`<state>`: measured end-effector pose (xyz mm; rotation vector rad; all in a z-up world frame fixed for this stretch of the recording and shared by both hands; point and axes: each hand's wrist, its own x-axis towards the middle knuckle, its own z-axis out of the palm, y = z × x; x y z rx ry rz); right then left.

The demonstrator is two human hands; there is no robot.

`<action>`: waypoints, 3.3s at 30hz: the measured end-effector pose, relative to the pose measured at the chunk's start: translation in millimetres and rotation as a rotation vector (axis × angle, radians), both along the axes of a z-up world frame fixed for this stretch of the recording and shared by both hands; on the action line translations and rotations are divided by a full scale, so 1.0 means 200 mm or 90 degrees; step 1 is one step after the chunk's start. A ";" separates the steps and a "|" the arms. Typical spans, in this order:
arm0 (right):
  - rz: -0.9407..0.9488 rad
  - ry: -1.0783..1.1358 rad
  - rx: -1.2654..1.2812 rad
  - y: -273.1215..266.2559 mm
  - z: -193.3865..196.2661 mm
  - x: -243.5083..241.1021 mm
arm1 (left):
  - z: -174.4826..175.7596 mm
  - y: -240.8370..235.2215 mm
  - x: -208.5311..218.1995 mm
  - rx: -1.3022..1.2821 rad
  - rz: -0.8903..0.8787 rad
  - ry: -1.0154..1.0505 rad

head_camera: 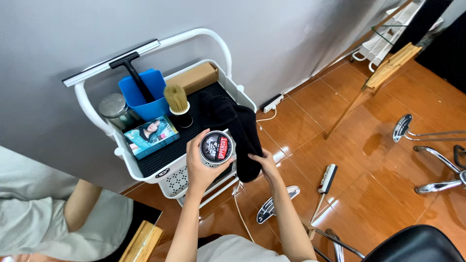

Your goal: The person organizes various barber and salon supplies by picking up items from a barber chair and placing them into a rolling cart. The person handles items such as a hair dye box, a spray bottle, a box for a trimmer, and small containers, placing them into the compartments of the cart.

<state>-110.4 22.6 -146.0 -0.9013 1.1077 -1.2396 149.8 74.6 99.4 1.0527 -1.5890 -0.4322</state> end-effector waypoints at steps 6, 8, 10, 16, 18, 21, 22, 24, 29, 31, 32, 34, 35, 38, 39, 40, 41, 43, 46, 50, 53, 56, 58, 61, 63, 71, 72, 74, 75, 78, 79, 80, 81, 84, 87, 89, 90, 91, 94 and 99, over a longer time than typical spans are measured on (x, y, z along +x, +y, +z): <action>-0.004 -0.278 0.018 0.28 0.32 -0.25 | -0.05 -0.01 -0.03 -0.024 0.014 -0.044; 0.010 -0.332 0.001 0.31 0.42 -0.31 | -0.08 -0.03 -0.04 -0.015 -0.072 0.068; -0.056 -0.367 0.000 0.33 0.52 -0.32 | -0.11 -0.05 -0.04 -0.033 -0.082 0.067; -0.183 -0.246 -0.136 0.36 0.87 -0.13 | -0.25 -0.06 -0.04 0.030 -0.134 0.068; -0.176 -0.103 -0.230 0.36 0.95 0.00 | -0.31 -0.07 -0.06 0.055 -0.161 0.092; -0.204 0.363 -0.411 0.36 1.04 0.20 | -0.42 -0.03 -0.12 0.101 -0.229 0.195; -0.158 0.425 -0.462 0.39 1.06 0.28 | -0.46 -0.02 -0.15 0.157 -0.307 0.366; -0.110 0.484 -0.520 0.44 1.08 0.41 | -0.51 -0.03 -0.19 0.204 -0.384 0.536; -0.005 0.594 -0.795 0.43 1.02 0.46 | -0.56 -0.04 -0.16 0.313 -0.328 0.878; -0.046 0.587 -0.712 0.41 1.02 0.48 | -0.57 -0.07 -0.17 0.316 -0.337 0.880; -0.089 0.582 -0.624 0.40 1.05 0.49 | -0.58 -0.08 -0.19 0.324 -0.351 0.882; -0.089 0.627 -0.648 0.39 1.09 0.53 | -0.62 -0.09 -0.25 0.405 -0.311 0.911; -0.090 0.672 -0.669 0.40 1.10 0.54 | -0.65 -0.08 -0.27 0.491 -0.271 0.937; 0.104 0.647 -0.752 0.43 1.08 0.53 | -0.70 -0.08 -0.21 0.548 -0.320 0.923; 0.102 0.646 -0.754 0.42 1.07 0.51 | -0.69 -0.09 -0.20 0.547 -0.321 0.921; 0.098 0.655 -0.805 0.41 1.06 0.47 | -0.67 -0.10 -0.19 0.521 -0.319 0.936; 0.093 0.664 -0.853 0.39 1.05 0.46 | -0.64 -0.12 -0.18 0.497 -0.317 0.950; 0.049 0.625 -0.779 0.36 1.04 0.46 | -0.60 -0.14 -0.20 0.507 -0.277 0.948; -0.040 0.540 -0.619 0.36 1.08 0.50 | -0.59 -0.13 -0.22 0.520 -0.261 0.941; -0.049 0.689 -0.635 0.40 1.16 0.58 | -0.60 -0.14 -0.23 0.532 -0.110 0.771; 0.080 0.661 -0.752 0.39 1.11 0.53 | -0.56 -0.15 -0.16 0.467 -0.217 0.807; 0.131 0.648 -0.833 0.30 1.05 0.40 | -0.51 -0.14 -0.09 0.520 -0.271 0.914; 0.074 0.628 -0.765 0.27 1.04 0.38 | -0.49 -0.14 -0.08 0.552 -0.234 0.893; -0.005 0.570 -0.625 0.27 1.08 0.44 | -0.47 -0.13 -0.13 0.556 -0.214 0.883; -0.023 0.530 -0.546 0.32 1.11 0.49 | -0.46 -0.12 -0.16 0.536 -0.224 0.897; 0.136 0.574 -0.792 0.33 1.02 0.36 | -0.42 -0.14 -0.11 0.564 -0.219 0.884; 0.139 0.572 -0.794 0.32 1.03 0.37 | -0.44 -0.15 -0.12 0.562 -0.216 0.886; -0.016 0.607 -0.671 0.34 1.09 0.44 | -0.46 -0.16 -0.15 0.467 -0.231 0.827; -0.018 0.608 -0.671 0.36 1.12 0.48 | -0.46 -0.17 -0.17 0.467 -0.233 0.826; -0.036 0.638 -0.630 0.42 1.16 0.55 | -0.43 -0.16 -0.19 0.562 -0.090 0.848; 0.046 0.614 -0.671 0.43 1.15 0.54 | -0.43 -0.16 -0.17 0.531 -0.122 0.795; 0.127 0.588 -0.711 0.42 1.13 0.53 | -0.42 -0.16 -0.15 0.500 -0.153 0.742; 0.125 0.588 -0.712 0.39 1.10 0.49 | -0.41 -0.16 -0.13 0.499 -0.154 0.740; 0.200 0.571 -0.789 0.33 1.06 0.39 | -0.42 -0.18 -0.09 0.573 -0.249 0.921; 0.068 0.628 -0.769 0.30 1.11 0.39 | -0.45 -0.19 -0.11 0.552 -0.269 0.913; -0.058 0.589 -0.598 0.34 1.15 0.47 | -0.47 -0.17 -0.16 0.523 -0.235 0.820; -0.060 0.590 -0.594 0.36 1.17 0.50 | -0.48 -0.18 -0.17 0.528 -0.236 0.819; -0.031 0.619 -0.626 0.38 1.18 0.53 | -0.49 -0.18 -0.19 0.574 -0.207 0.848; 0.077 0.651 -0.718 0.42 1.15 0.53 | -0.49 -0.19 -0.14 0.630 -0.169 0.852; 0.132 0.668 -0.865 0.31 1.09 0.39 | -0.37 -0.15 -0.11 0.664 -0.245 0.943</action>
